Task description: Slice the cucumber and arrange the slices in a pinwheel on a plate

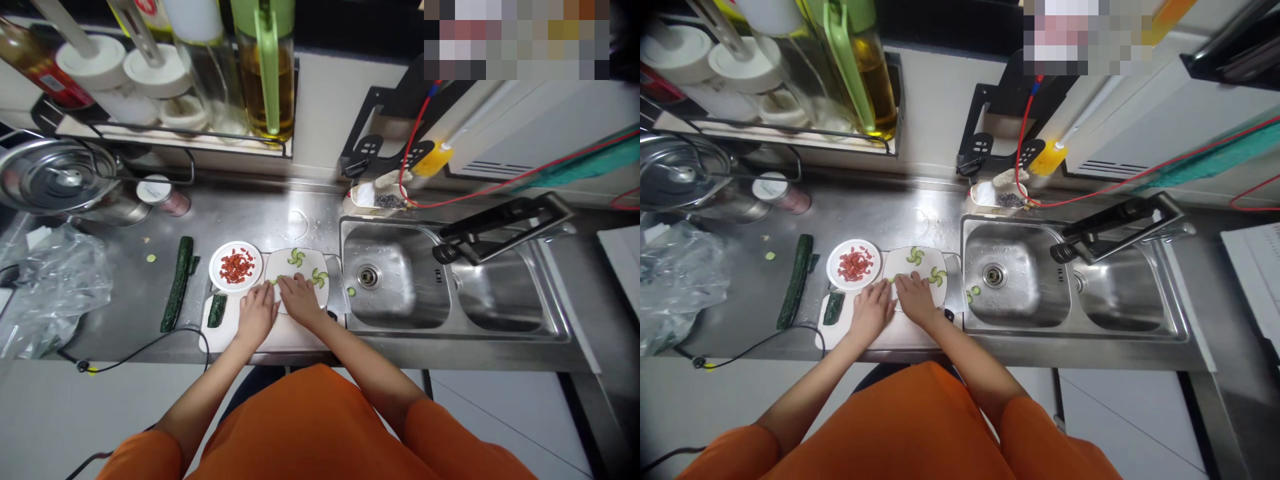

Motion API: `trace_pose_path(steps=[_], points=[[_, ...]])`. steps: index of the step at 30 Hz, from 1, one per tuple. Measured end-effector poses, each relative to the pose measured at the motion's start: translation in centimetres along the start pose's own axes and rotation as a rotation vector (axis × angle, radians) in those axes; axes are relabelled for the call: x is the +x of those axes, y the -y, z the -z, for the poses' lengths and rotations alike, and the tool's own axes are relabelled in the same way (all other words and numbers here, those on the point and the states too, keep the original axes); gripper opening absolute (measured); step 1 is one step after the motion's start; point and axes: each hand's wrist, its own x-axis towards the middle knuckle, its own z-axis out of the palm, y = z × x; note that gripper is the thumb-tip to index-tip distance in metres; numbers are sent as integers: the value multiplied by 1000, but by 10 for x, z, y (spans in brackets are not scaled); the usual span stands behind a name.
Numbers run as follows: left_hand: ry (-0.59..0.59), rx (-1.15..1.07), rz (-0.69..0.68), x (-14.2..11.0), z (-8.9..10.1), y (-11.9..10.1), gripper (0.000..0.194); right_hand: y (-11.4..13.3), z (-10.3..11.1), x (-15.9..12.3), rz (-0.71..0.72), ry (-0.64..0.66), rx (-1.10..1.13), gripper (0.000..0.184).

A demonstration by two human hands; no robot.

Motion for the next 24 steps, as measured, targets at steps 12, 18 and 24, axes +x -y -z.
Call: trace_pose_path(steps=[12,18,24], points=[[12,9,20,-2,3,-1,51,3,-8,-1,18,20,-1,45],[-1,-8,24,-1,3,-1,51,3,-6,0,3,25,9,46],[-55,-52,14,1,5,-1,48,2,-1,-2,-18,11,18,45]])
